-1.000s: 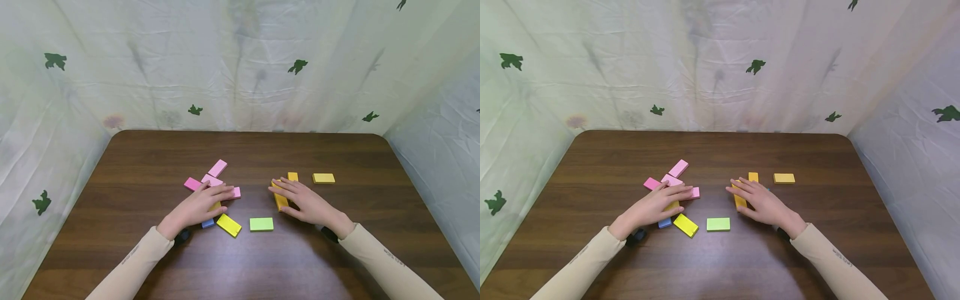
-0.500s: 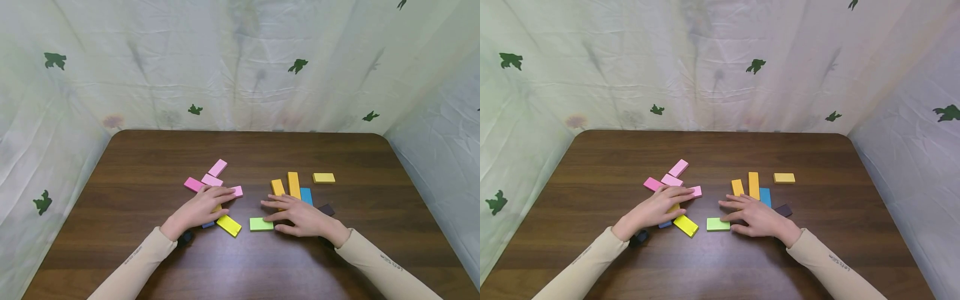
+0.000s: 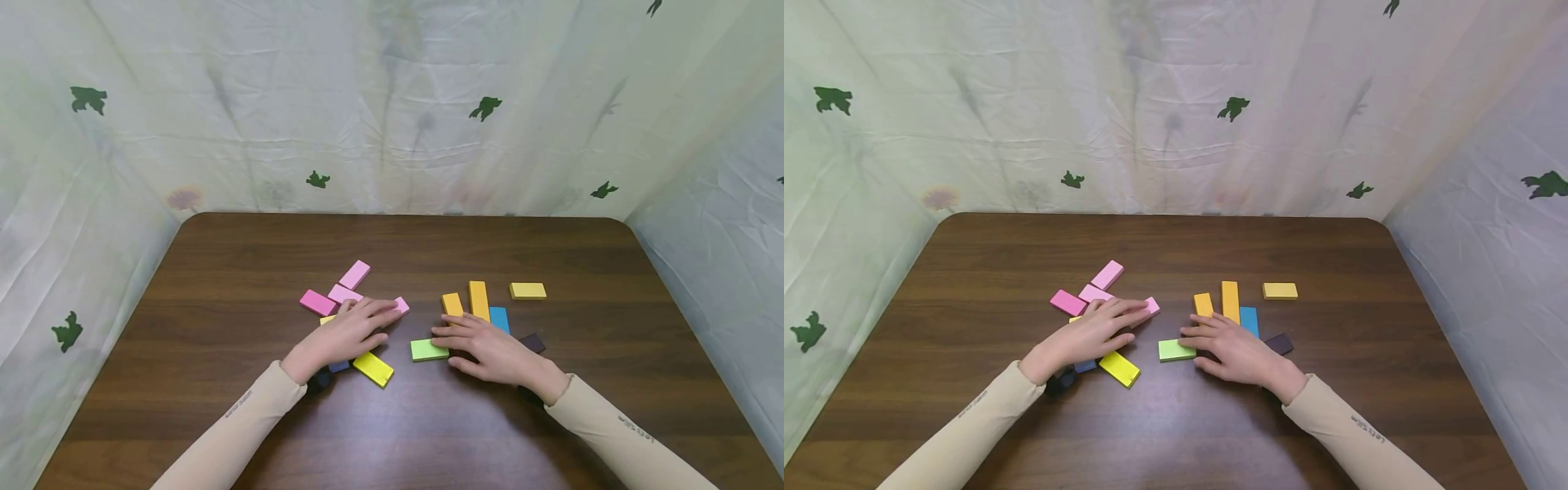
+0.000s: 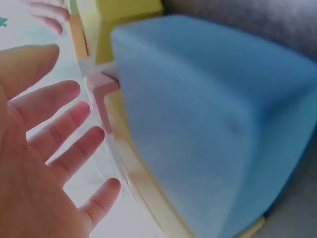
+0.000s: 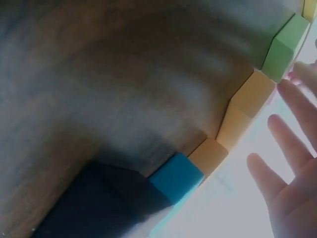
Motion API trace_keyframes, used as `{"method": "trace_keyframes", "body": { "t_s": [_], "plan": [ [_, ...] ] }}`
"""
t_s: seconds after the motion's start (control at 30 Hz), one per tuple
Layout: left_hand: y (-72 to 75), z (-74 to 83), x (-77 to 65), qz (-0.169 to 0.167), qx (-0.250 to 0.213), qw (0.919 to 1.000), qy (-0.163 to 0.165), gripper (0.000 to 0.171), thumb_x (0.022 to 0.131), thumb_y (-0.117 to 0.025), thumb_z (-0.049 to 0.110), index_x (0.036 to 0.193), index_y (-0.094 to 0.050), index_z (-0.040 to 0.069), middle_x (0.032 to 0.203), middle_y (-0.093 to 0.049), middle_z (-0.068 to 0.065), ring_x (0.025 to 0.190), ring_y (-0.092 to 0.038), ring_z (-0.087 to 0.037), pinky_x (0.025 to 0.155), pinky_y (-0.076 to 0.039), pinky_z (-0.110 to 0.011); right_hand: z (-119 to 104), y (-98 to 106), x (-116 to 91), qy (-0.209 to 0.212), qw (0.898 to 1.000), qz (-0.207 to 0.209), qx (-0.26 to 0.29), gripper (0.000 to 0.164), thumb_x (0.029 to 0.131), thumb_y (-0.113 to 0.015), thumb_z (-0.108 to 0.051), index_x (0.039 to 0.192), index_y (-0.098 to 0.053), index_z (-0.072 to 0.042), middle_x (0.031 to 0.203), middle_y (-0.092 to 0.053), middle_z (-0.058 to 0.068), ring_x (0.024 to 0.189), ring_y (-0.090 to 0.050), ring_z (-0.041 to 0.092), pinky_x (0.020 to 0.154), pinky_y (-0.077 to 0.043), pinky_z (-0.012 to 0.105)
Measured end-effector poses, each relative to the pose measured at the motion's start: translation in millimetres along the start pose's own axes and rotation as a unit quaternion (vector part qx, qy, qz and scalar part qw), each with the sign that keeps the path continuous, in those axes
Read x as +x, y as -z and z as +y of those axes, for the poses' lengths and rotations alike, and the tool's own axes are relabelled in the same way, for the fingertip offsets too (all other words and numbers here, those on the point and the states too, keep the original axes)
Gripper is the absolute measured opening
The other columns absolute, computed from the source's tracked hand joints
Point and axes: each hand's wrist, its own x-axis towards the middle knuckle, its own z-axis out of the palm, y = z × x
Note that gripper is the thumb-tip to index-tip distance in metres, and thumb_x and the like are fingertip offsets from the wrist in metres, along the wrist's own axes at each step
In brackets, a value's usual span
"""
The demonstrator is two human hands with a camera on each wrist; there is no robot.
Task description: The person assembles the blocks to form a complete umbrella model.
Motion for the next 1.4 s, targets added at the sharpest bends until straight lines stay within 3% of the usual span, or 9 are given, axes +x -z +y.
{"method": "trace_keyframes", "body": {
  "t_s": [0.23, 0.53, 0.73, 0.97, 1.23, 1.4],
  "plan": [
    [4.6, -5.4, -5.0, 0.016, -0.003, 0.9999, 0.000, 0.039, 0.093, -0.061, 0.016, 0.131, -0.060, 0.007, 0.137, -0.050, -0.005, 0.124, -0.045, -0.022, 0.093, -0.033, -0.047, -0.2, -1.2, 0.2, 0.036, 0.999, 0.008, 0.011, 0.032, 0.091, -0.065, -0.020, 0.123, -0.067, -0.017, 0.132, -0.058, 0.004, 0.131, -0.042, 0.030, 0.105, -0.030, 0.052],
    [0.9, -5.3, -0.6, -0.002, 0.005, 0.9999, 0.010, 0.040, 0.095, -0.058, 0.015, 0.135, -0.057, 0.012, 0.141, -0.048, -0.002, 0.125, -0.041, -0.026, 0.094, -0.033, -0.049, 0.2, -1.1, 4.2, 0.004, 1.000, 0.013, 0.001, 0.030, 0.092, -0.063, -0.022, 0.121, -0.068, -0.017, 0.127, -0.058, 0.004, 0.125, -0.046, 0.025, 0.106, -0.031, 0.047],
    [-3.7, 1.1, 8.9, 0.013, 0.035, 0.9993, 0.008, 0.040, 0.095, -0.056, 0.011, 0.135, -0.056, 0.014, 0.137, -0.049, -0.004, 0.121, -0.041, -0.029, 0.092, -0.033, -0.053, 2.3, -3.9, 6.6, -0.002, 0.999, 0.034, -0.008, 0.030, 0.090, -0.064, -0.020, 0.119, -0.069, -0.014, 0.122, -0.058, 0.005, 0.114, -0.052, 0.020, 0.104, -0.032, 0.050],
    [-6.4, 6.7, 15.4, 0.014, 0.038, 0.9991, 0.010, 0.041, 0.097, -0.053, 0.009, 0.138, -0.053, 0.013, 0.137, -0.046, -0.007, 0.121, -0.039, -0.031, 0.091, -0.033, -0.052, 1.6, -6.5, 8.8, -0.010, 0.998, 0.050, -0.025, 0.033, 0.088, -0.065, -0.016, 0.121, -0.068, -0.011, 0.112, -0.059, 0.003, 0.103, -0.054, 0.019, 0.100, -0.035, 0.052],
    [-2.9, 0.5, 9.0, 0.004, 0.041, 0.9990, 0.017, 0.045, 0.095, -0.054, 0.009, 0.140, -0.050, 0.015, 0.147, -0.042, 0.002, 0.128, -0.036, -0.032, 0.094, -0.030, -0.055, 1.4, -5.2, 3.7, 0.000, 1.000, 0.030, 0.005, 0.038, 0.091, -0.061, -0.011, 0.128, -0.062, -0.009, 0.134, -0.055, 0.004, 0.128, -0.045, 0.029, 0.104, -0.031, 0.054],
    [-2.3, -0.9, 7.8, 0.000, 0.038, 0.9992, 0.012, 0.044, 0.096, -0.053, 0.008, 0.140, -0.051, 0.015, 0.145, -0.043, 0.002, 0.126, -0.038, -0.031, 0.092, -0.030, -0.053, 1.0, -5.1, 2.2, -0.011, 1.000, 0.018, 0.012, 0.039, 0.092, -0.060, -0.010, 0.132, -0.059, -0.010, 0.136, -0.054, 0.001, 0.133, -0.040, 0.027, 0.106, -0.028, 0.054]
  ]
}}
